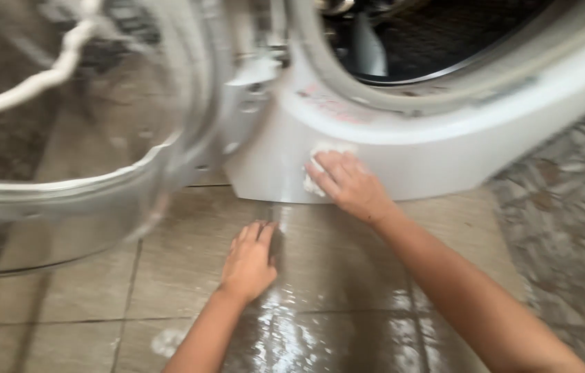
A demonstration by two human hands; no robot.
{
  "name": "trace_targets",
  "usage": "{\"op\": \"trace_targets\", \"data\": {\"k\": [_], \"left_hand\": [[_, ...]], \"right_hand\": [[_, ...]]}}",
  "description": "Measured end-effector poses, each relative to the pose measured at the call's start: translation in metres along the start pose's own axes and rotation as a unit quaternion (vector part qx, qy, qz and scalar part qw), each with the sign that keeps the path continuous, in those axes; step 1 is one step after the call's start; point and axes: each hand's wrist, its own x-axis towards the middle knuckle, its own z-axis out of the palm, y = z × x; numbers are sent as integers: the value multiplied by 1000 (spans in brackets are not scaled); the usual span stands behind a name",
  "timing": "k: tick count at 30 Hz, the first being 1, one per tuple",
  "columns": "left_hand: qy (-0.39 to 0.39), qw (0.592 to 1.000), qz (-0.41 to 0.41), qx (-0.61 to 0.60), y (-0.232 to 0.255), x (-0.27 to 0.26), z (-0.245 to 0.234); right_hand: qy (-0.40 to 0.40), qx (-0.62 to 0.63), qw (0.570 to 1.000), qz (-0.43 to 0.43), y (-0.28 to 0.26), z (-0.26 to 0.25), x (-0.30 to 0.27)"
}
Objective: Clean the exterior and interior of a front-loading washing machine.
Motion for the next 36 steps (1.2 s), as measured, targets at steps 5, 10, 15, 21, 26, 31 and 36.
{"op": "trace_targets", "data": {"k": [5,10,15,21,26,31,36], "left_hand": [[72,993,-52,-77,-7,-2,-34],[136,980,-61,-135,-15,-10,-50],[107,981,-104,-124,-39,-39,-71],[65,974,-165,-142,-28,-29,-63],[43,974,-158,-154,-1,-4,-47],[11,972,-213,-99,-31,-9,-49],[-207,924,-319,-33,-87,-20,21]], "right_hand": [[87,-78,983,-140,-23,66,71],[-90,-65,958,-263,-63,145,45],[-161,-124,926,-319,-8,123,-18],[33,-161,973,-163,7,49,32],[-86,-121,926,-346,37,121,-33],[-311,-170,870,-341,68,117,-108],[-75,-98,957,-262,39,103,-35]]}}
